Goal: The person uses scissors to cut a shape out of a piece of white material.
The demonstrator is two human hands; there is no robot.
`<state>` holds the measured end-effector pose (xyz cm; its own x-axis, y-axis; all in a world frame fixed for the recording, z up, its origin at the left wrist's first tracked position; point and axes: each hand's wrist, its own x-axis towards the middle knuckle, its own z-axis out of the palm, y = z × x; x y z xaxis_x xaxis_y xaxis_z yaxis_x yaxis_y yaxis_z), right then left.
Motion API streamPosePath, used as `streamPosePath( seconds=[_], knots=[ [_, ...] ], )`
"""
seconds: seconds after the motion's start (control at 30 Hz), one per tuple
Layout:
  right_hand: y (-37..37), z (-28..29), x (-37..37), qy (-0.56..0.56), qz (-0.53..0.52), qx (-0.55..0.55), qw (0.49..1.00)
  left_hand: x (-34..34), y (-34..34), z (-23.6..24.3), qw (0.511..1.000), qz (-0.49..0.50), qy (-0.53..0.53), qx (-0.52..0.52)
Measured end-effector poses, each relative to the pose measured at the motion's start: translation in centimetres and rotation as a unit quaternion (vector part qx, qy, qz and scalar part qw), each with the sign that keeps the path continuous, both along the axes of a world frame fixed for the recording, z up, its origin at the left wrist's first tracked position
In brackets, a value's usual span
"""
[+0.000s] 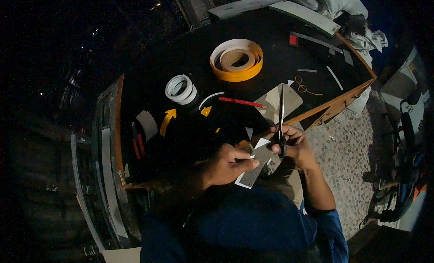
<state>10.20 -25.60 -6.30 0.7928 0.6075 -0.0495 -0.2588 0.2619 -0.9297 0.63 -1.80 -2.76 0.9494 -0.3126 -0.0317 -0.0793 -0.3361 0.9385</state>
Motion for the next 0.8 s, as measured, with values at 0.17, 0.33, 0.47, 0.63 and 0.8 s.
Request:
streamPosePath(
  seconds=[0.17,0.33,0.47,0.63,0.8],
  knots=[
    [0.0,0.4,-0.7,-0.026,-0.024,-0.020,0.999,0.2,0.1,-0.2,1.000,-0.020,0.007,0.019],
    [-0.1,-1.2,-1.2,-0.047,-0.064,-0.016,0.997,0.5,-0.1,-0.3,0.999,-0.019,0.004,0.027],
    [0.0,-1.6,-1.4,-0.026,-0.084,0.016,0.996,0.7,-0.5,0.4,0.999,-0.001,0.038,0.032],
    [0.3,-1.7,-1.2,-0.054,-0.113,0.016,0.992,1.0,-0.5,1.0,0.998,0.006,0.036,0.047],
    [0.7,-1.6,-0.4,-0.062,-0.184,0.066,0.979,0.9,0.1,1.4,0.999,0.023,0.023,-0.002]
  ],
)
